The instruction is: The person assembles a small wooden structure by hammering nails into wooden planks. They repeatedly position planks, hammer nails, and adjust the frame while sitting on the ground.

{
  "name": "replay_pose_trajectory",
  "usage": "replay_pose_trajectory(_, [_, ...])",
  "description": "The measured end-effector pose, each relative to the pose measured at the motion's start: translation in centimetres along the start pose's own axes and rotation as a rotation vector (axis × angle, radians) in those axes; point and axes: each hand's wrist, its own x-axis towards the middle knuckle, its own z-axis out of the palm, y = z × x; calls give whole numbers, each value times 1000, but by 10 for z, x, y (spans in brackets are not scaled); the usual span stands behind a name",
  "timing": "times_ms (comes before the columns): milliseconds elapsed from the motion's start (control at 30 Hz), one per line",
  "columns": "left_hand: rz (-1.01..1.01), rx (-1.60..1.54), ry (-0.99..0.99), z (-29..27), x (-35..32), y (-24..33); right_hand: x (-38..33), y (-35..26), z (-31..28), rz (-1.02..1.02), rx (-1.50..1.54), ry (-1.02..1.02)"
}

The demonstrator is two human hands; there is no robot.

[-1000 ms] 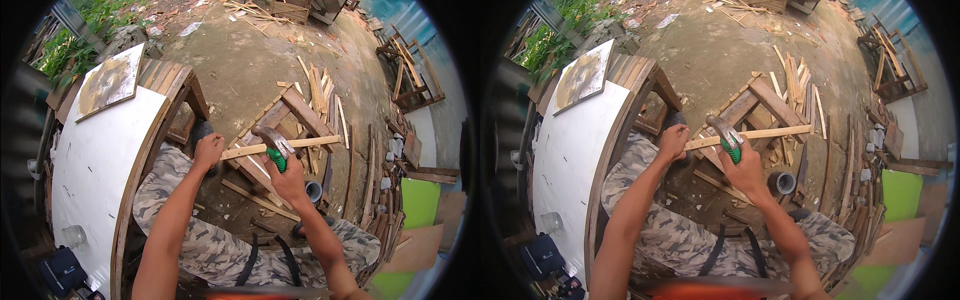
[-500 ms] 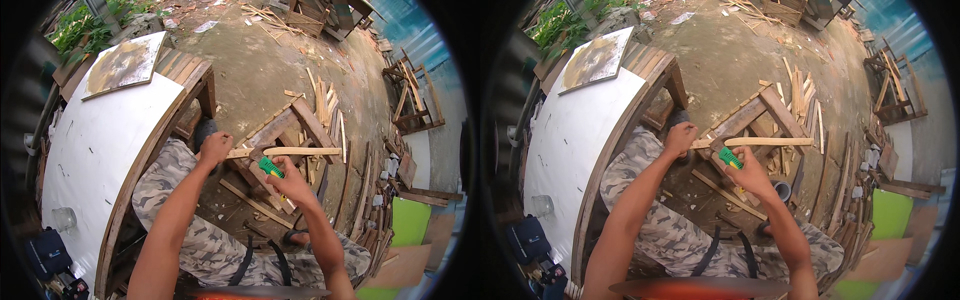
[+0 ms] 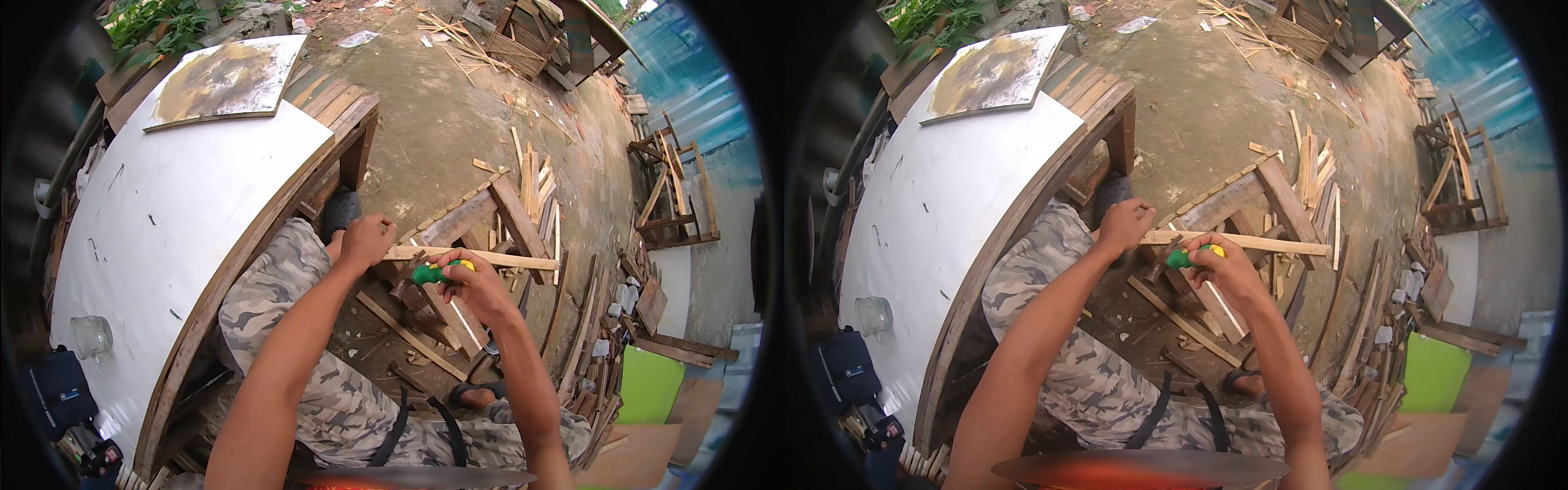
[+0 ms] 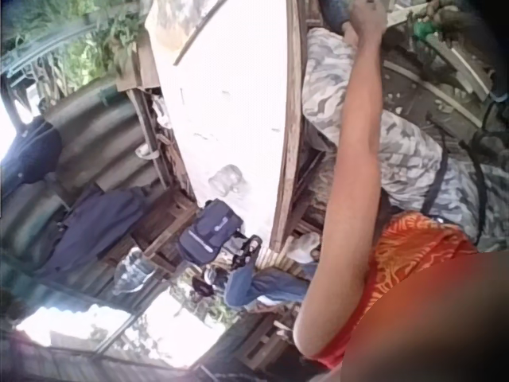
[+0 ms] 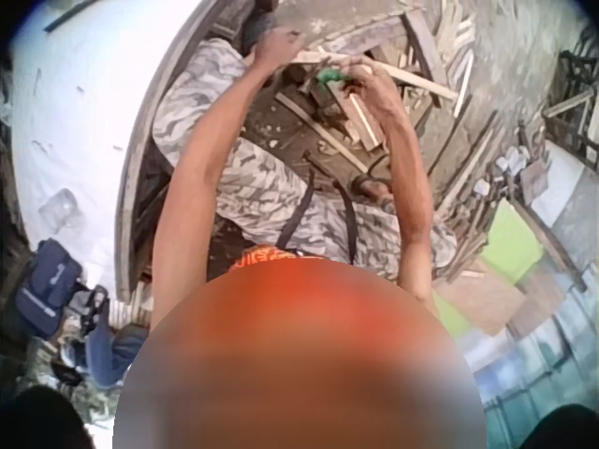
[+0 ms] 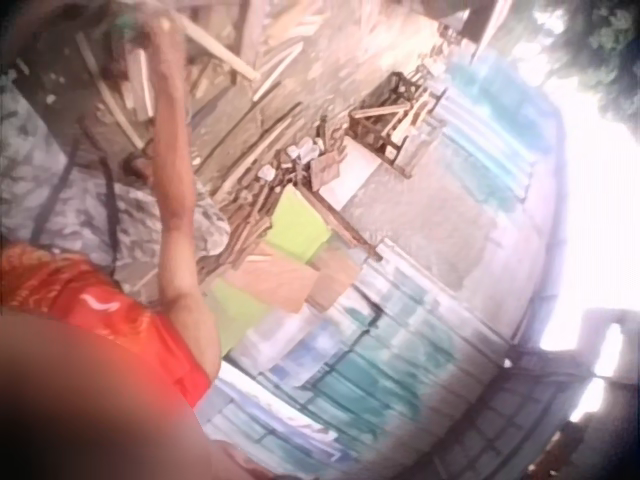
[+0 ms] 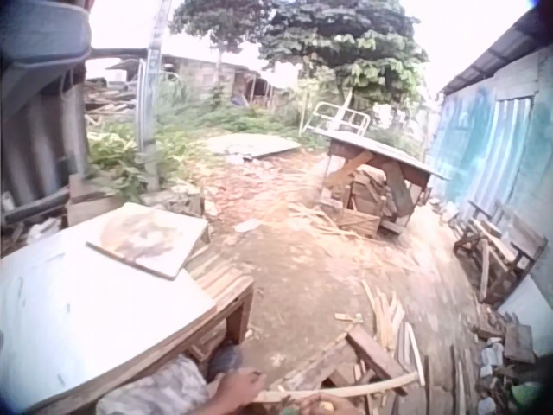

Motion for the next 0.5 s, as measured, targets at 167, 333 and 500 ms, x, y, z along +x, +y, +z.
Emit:
replay_pose_trajectory(167, [-19,32,-5,-1,-1,2,25,10,7,-321,-265,164])
replay_pose_trajectory(333, [-30,36,-7,-1,-1,3,43,14,10,-422,-330,211])
replay_pose_trajectory(500, [-19,28,6,1,0,0,51,16,13,-383,-335,199])
